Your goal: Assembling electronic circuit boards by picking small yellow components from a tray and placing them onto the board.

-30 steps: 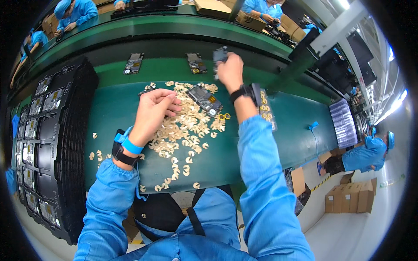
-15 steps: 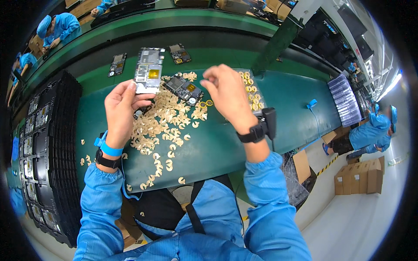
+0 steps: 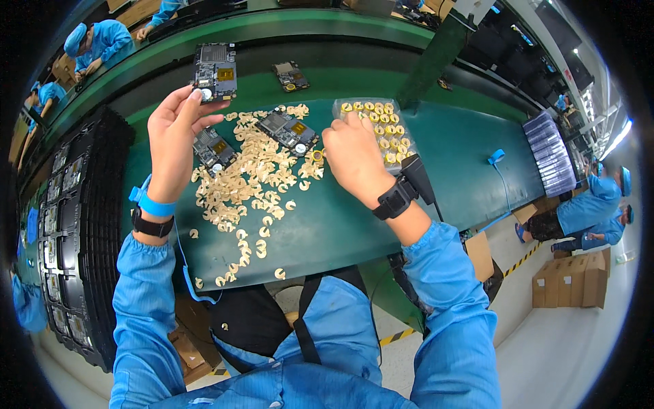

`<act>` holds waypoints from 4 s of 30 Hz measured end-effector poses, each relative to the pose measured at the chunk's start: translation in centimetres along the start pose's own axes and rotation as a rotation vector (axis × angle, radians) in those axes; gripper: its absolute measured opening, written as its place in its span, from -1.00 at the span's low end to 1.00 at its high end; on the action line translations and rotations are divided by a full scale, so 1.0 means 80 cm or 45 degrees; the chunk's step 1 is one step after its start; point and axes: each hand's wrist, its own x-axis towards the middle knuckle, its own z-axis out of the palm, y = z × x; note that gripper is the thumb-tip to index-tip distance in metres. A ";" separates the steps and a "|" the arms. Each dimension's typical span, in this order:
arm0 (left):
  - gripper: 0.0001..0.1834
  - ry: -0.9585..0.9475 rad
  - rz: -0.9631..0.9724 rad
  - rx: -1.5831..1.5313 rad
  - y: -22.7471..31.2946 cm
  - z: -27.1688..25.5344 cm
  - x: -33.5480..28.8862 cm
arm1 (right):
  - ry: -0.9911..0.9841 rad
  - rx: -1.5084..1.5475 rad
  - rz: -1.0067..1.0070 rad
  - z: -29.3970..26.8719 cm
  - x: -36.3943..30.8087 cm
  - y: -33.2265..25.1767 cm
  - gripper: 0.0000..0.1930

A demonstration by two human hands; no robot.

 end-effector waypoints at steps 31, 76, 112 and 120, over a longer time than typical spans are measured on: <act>-0.88 -0.012 0.159 0.445 -0.041 -0.012 -0.043 | 0.201 2.037 0.147 0.012 0.112 -0.087 -0.88; -0.88 0.070 0.060 0.201 -0.045 -0.011 -0.044 | 0.495 1.538 0.079 0.007 0.101 -0.111 -0.87; -0.84 0.025 -0.025 0.039 -0.050 -0.012 -0.045 | 0.408 1.607 0.116 0.008 0.103 -0.113 -0.88; -0.85 0.039 -0.018 0.048 -0.048 -0.011 -0.045 | 0.497 1.515 0.117 0.006 0.100 -0.123 -0.86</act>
